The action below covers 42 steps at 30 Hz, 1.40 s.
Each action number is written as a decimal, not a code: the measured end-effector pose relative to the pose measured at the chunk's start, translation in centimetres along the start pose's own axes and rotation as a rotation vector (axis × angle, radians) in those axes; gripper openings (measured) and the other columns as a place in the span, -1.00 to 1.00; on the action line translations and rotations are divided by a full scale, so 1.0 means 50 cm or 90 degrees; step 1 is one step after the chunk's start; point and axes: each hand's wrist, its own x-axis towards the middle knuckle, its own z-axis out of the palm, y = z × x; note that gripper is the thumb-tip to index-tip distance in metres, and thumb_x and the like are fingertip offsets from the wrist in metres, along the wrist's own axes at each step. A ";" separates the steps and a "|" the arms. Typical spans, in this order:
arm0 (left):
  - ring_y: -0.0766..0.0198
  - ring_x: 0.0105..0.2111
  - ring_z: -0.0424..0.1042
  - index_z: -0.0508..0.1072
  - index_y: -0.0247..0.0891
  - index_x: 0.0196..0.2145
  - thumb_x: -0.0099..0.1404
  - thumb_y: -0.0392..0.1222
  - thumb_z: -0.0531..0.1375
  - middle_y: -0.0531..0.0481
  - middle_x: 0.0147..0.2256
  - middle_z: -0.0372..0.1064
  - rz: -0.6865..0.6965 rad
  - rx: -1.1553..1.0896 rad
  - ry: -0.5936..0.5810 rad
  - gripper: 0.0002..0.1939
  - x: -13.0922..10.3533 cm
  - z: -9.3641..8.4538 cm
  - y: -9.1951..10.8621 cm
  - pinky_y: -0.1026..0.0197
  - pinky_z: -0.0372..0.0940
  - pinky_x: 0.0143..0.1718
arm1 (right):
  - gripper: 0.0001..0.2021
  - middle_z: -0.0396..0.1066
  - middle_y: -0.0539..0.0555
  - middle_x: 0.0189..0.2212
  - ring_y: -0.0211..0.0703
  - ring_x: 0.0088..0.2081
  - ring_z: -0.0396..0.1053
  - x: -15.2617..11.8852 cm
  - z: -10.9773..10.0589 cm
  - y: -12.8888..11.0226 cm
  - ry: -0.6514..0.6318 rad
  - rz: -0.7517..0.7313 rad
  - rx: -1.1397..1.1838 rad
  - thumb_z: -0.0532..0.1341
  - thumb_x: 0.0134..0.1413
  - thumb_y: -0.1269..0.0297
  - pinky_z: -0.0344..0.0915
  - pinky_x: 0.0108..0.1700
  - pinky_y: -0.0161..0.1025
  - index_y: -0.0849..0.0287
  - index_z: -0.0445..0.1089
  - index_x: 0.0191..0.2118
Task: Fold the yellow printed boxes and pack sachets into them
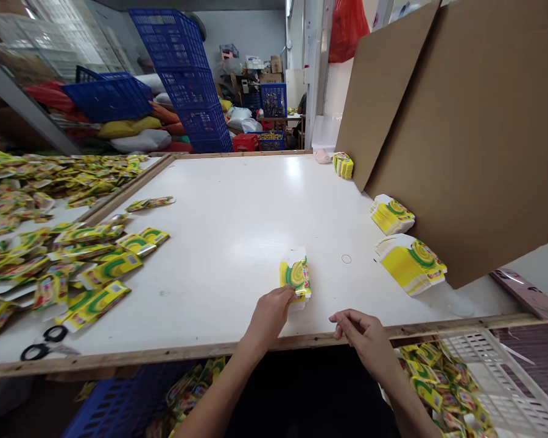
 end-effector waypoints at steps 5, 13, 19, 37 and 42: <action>0.09 0.04 0.44 0.49 -0.29 -0.08 0.35 -0.39 0.05 -0.21 -0.06 0.52 0.210 -0.081 0.060 -0.71 -0.049 0.013 0.046 0.04 0.35 0.06 | -0.53 0.53 0.07 -0.43 -0.24 -0.57 0.28 -0.004 0.011 0.018 0.060 0.040 0.174 0.20 0.08 -0.13 0.23 -0.48 -0.30 0.22 0.51 -0.19; -0.05 0.10 0.37 0.37 -0.19 0.14 0.29 -0.04 0.20 -0.23 0.12 0.37 -0.114 -0.780 0.000 -0.52 -0.066 0.016 0.106 -0.01 0.33 0.06 | -0.65 0.59 0.12 -0.28 0.00 -0.26 0.52 -0.044 0.030 0.009 -0.018 0.024 0.322 0.33 0.04 0.08 0.41 -0.22 -0.14 0.12 0.33 -0.11; -0.08 0.00 0.43 0.44 -0.27 0.07 0.05 0.08 0.37 -0.28 0.02 0.44 -0.186 -1.062 -0.271 -0.33 -0.054 -0.010 0.113 0.08 0.31 -0.02 | -0.67 0.58 0.18 -0.24 0.03 -0.21 0.51 -0.055 0.059 -0.001 -0.045 -0.020 0.247 0.26 0.09 0.01 0.40 -0.13 -0.11 0.17 0.40 -0.16; -0.06 -0.09 0.49 0.50 -0.30 -0.02 0.10 -0.03 0.36 -0.25 -0.13 0.52 -0.234 -1.067 -0.191 -0.49 -0.066 -0.010 0.129 0.05 0.36 -0.09 | -0.66 0.42 0.13 -0.11 -0.09 -0.25 0.35 -0.042 0.018 -0.031 0.141 -0.297 -0.158 0.20 0.16 0.26 0.35 -0.21 -0.17 0.05 0.32 0.07; 0.01 -0.07 0.47 0.44 -0.23 0.04 0.22 -0.08 0.28 -0.19 -0.09 0.51 -0.226 -1.008 -0.103 -0.56 -0.072 -0.004 0.127 0.06 0.34 -0.04 | -0.53 0.49 0.14 -0.20 -0.16 -0.40 0.36 -0.048 0.033 -0.008 0.067 -0.099 -0.083 0.19 0.16 0.08 0.37 -0.29 -0.23 0.19 0.33 0.13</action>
